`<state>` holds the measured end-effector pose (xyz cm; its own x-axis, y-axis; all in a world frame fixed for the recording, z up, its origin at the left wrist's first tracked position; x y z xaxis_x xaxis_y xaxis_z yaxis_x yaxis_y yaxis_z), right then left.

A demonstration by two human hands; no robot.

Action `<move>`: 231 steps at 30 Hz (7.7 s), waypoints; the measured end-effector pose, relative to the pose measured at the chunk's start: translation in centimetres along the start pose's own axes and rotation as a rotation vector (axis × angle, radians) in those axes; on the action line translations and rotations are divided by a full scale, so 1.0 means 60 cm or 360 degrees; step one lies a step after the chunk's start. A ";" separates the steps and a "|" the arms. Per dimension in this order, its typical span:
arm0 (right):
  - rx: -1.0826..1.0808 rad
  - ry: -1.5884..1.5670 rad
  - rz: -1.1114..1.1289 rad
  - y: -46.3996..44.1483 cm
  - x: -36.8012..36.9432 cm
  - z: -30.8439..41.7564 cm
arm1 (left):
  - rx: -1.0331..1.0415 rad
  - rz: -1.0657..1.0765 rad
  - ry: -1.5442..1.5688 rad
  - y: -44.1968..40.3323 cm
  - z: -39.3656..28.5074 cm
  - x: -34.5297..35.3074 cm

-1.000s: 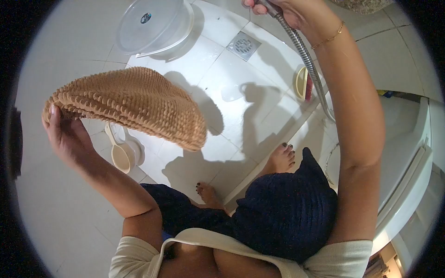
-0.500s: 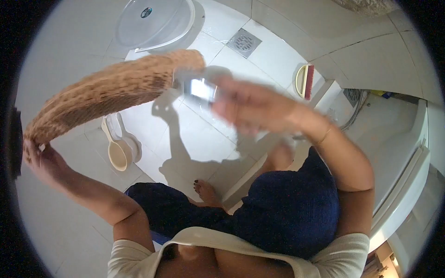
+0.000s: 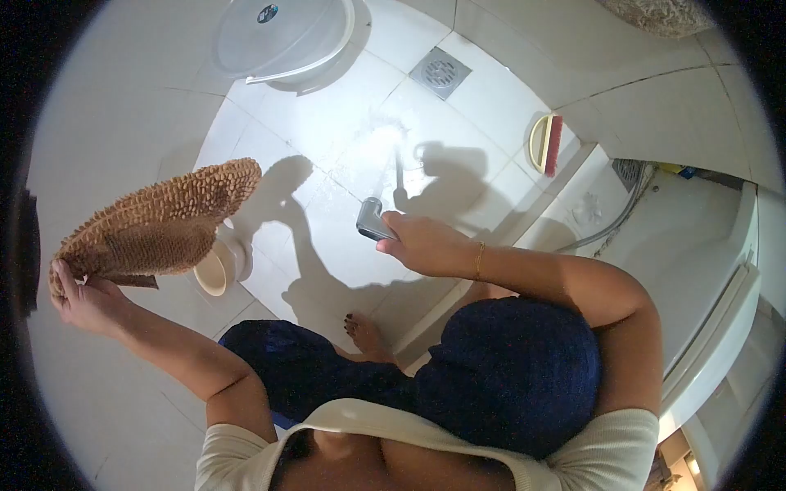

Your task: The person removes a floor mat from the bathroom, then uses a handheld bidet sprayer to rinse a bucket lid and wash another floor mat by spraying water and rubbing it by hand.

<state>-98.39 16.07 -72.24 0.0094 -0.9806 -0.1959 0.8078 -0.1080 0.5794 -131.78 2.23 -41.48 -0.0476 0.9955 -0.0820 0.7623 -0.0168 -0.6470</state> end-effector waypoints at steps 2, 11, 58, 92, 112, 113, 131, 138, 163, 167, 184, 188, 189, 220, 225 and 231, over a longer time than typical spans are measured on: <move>0.0011 0.0057 -0.0049 0.009 0.004 -0.002 | -0.0021 0.0011 0.0053 -0.005 0.008 -0.013; 0.0338 0.0357 -0.0056 0.040 -0.008 -0.082 | -0.0271 0.0174 0.0277 0.014 0.037 0.009; -0.0448 -0.0712 -0.0975 0.068 -0.385 0.262 | -0.0373 0.0357 0.0439 0.036 -0.001 0.015; -0.0362 -0.0284 -0.1180 0.114 -0.387 0.277 | -0.0357 0.0520 0.0446 0.052 -0.037 0.028; -0.0111 -0.0237 -0.1294 0.114 -0.383 0.221 | -0.0484 0.0583 0.0595 0.049 -0.002 0.020; -0.0116 -0.0228 -0.1299 0.118 -0.379 0.218 | -0.0482 0.0576 0.0605 0.051 -0.002 0.015; -0.0466 -0.0623 -0.1146 0.136 -0.309 0.223 | -0.0713 0.1319 0.0177 0.259 0.031 0.138; -0.0740 -0.0557 -0.0975 0.164 -0.265 0.266 | 0.0003 0.1628 -0.0342 0.327 0.090 0.309; -0.0682 -0.0282 -0.0513 0.112 -0.201 0.246 | 0.0957 0.2015 -0.0834 0.413 0.190 0.490; -0.0661 -0.0237 -0.0594 0.106 -0.217 0.243 | 0.0531 0.1564 -0.0998 0.367 0.204 0.507; -0.0759 -0.0136 -0.0615 0.109 -0.223 0.255 | 0.0361 0.1582 -0.1222 0.251 0.297 0.504; -0.0746 -0.0205 -0.0639 0.114 -0.227 0.241 | 0.0239 0.1359 -0.1139 0.249 0.356 0.403; -0.0724 -0.0177 -0.0622 0.112 -0.226 0.240 | 0.0196 0.1356 -0.1291 0.272 0.348 0.387; -0.0563 -0.0350 -0.0651 0.100 -0.203 0.207 | 0.0884 0.2201 -0.1796 0.306 0.220 0.218; -0.0619 -0.0242 -0.0602 0.109 -0.194 0.226 | 0.0568 0.1628 -0.1928 0.279 0.319 0.306; -0.0625 -0.0320 -0.0603 0.116 -0.202 0.215 | 0.0255 0.1870 -0.1452 0.363 0.260 0.315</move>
<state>-100.49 25.10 -55.66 -0.4042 -0.9013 -0.1558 0.8913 -0.4264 0.1539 -126.14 19.21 -68.94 0.1041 0.0086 -0.9945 0.5765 -0.8154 0.0532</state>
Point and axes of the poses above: each hand's wrist, its own y-axis away from the middle knuckle, its own x-axis out of the palm, z = x × y, the point moved 9 cm from there along -y, towards the middle knuckle, and after that the axes turned 1 degree about -z, right-handed, at the moved point
